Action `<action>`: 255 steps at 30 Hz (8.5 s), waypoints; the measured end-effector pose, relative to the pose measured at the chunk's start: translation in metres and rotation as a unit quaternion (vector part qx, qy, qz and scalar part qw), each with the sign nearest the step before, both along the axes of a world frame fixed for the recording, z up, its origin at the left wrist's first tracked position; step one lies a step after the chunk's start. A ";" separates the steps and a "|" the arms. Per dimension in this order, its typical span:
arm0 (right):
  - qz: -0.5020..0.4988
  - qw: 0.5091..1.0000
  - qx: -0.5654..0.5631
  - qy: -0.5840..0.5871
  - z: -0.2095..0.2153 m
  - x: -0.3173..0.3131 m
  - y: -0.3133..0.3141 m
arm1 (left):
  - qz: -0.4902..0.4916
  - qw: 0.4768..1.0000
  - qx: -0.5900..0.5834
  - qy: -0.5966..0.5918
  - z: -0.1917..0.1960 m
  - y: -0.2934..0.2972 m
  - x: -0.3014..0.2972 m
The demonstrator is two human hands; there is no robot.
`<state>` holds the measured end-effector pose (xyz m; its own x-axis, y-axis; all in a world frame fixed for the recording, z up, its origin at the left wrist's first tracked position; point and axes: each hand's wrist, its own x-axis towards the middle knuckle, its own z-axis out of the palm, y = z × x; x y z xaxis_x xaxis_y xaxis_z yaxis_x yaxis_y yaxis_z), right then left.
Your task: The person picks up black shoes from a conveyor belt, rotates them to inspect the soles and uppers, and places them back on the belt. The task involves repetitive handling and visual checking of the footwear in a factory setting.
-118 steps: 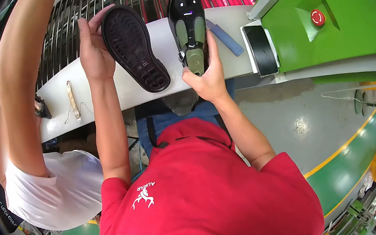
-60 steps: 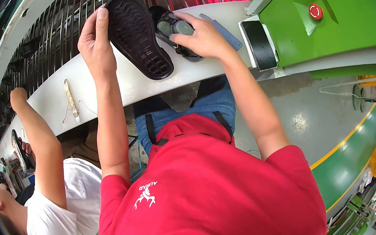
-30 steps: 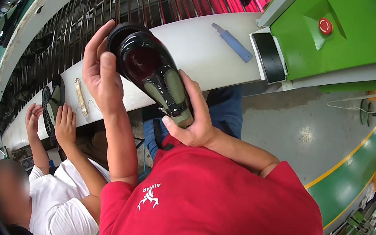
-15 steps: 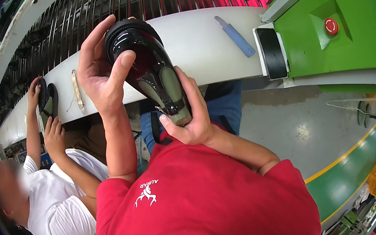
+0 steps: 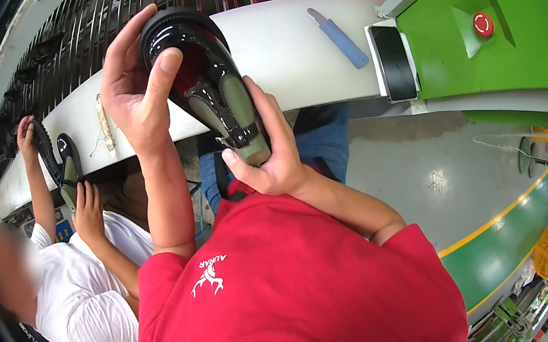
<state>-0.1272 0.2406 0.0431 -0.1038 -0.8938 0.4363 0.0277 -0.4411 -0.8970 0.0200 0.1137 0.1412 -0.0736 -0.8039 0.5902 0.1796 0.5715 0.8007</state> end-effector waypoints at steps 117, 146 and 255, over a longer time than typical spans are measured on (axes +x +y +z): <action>-0.044 0.989 -0.067 0.126 0.025 -0.015 0.007 | -0.038 0.997 0.046 0.042 0.028 0.033 0.004; -0.019 0.962 0.126 -0.241 0.014 -0.094 0.000 | -0.158 0.977 0.132 -0.052 -0.005 -0.001 -0.072; 0.075 0.941 -0.185 0.275 0.041 -0.051 -0.002 | -0.076 0.909 0.268 0.311 -0.029 0.056 0.030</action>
<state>-0.1782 0.2385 0.0844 0.3438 -0.6574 0.6705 -0.3084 -0.7535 -0.5806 0.0504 0.1702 0.1122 0.0066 -0.9966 0.0823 0.7368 0.0605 0.6734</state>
